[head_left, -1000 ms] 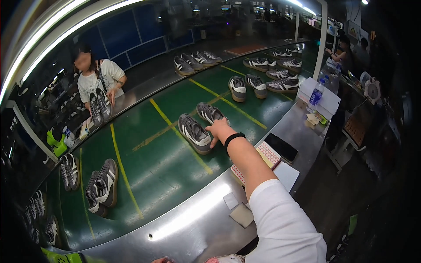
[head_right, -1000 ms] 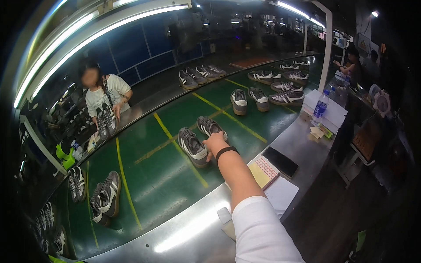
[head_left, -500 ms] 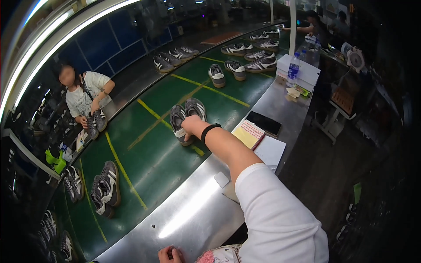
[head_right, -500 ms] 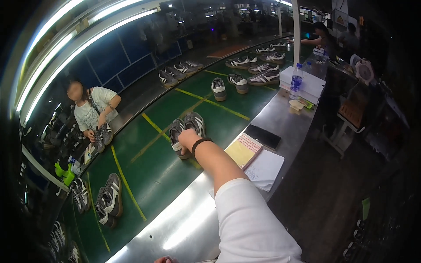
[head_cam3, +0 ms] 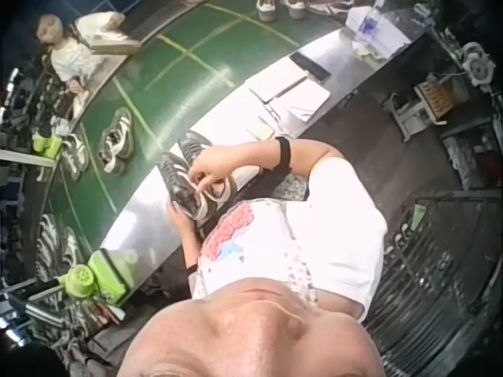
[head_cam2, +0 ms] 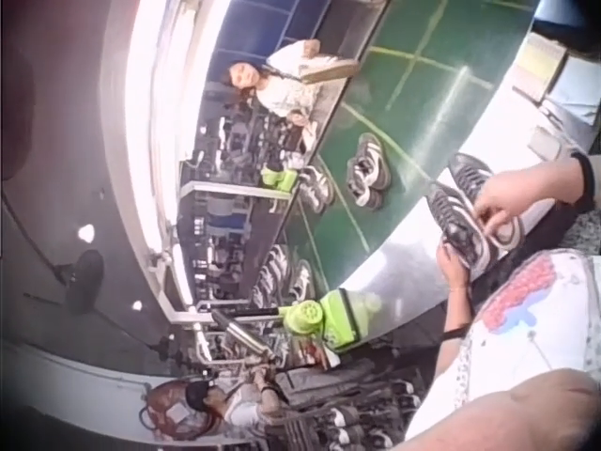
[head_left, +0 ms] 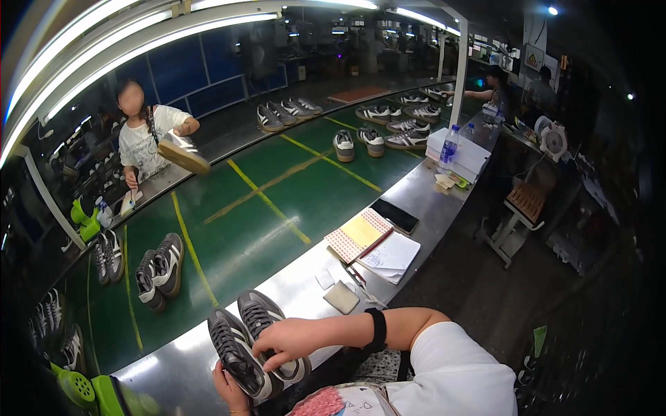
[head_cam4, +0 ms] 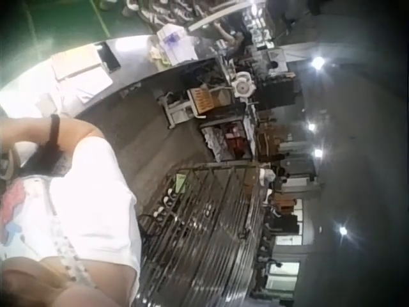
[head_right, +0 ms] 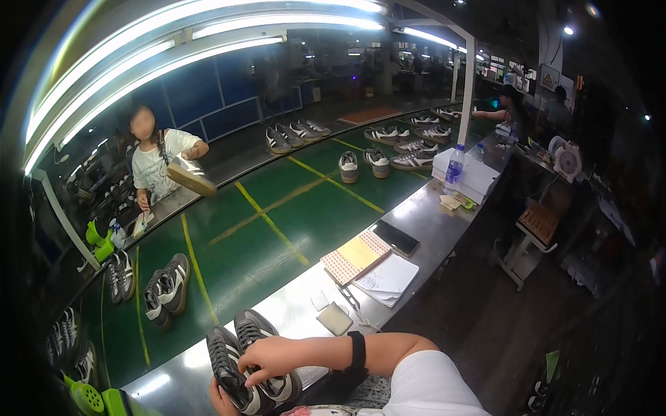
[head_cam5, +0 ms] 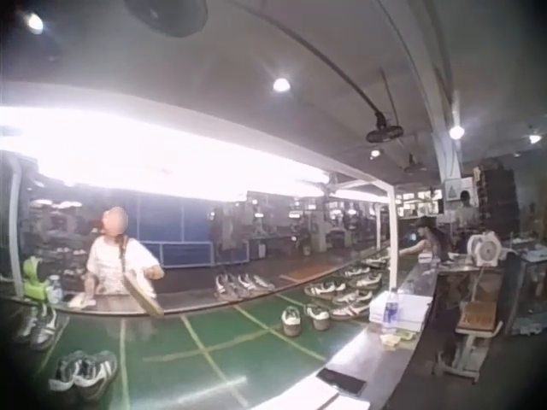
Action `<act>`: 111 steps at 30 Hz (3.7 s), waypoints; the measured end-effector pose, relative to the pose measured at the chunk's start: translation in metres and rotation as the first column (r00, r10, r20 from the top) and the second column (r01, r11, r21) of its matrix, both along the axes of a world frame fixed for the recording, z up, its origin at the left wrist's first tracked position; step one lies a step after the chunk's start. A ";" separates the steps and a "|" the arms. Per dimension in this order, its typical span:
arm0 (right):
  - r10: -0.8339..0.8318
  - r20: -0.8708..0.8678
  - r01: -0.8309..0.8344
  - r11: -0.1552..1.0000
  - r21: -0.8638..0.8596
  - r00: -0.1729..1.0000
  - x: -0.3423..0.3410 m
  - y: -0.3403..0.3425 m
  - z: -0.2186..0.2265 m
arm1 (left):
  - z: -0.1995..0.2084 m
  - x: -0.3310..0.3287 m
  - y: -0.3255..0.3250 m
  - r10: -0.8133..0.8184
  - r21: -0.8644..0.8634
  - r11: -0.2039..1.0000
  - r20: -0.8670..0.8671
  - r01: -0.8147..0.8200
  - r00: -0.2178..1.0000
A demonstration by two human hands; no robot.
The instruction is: Inspecting manufactured shoes, marking them with a pen, and moving them along the assembly line.
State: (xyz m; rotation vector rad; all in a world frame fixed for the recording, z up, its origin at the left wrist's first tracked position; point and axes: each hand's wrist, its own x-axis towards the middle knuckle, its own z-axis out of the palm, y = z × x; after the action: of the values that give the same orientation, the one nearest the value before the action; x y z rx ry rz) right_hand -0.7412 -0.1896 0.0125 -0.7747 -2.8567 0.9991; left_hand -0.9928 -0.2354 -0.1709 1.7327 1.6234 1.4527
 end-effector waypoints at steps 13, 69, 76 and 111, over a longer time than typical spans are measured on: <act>-0.648 -0.209 0.629 0.762 -0.156 0.733 0.007 -0.040 -0.107 | 0.055 0.010 -0.017 -0.108 -0.504 0.857 0.024 0.105 0.994; -0.935 -0.267 -0.264 0.204 -0.943 0.233 -0.013 -0.062 -0.071 | 0.092 -0.009 -0.047 0.040 0.078 0.714 0.988 0.695 -0.152; -0.894 -0.402 -0.036 0.404 -0.914 0.198 -0.012 -0.059 -0.081 | 0.092 -0.022 -0.042 -0.088 -0.004 0.771 0.990 0.636 0.113; -0.531 -0.581 0.336 0.845 -0.416 0.616 -0.144 -0.074 -0.011 | 0.098 -0.036 -0.062 -0.114 0.122 0.803 0.992 0.583 -0.052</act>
State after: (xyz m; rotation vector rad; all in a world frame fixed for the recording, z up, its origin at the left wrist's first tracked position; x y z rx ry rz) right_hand -0.8853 -0.2636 0.0013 -0.8360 -1.7988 1.2617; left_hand -1.0286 -0.2970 -0.0724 0.3936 0.4179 1.3356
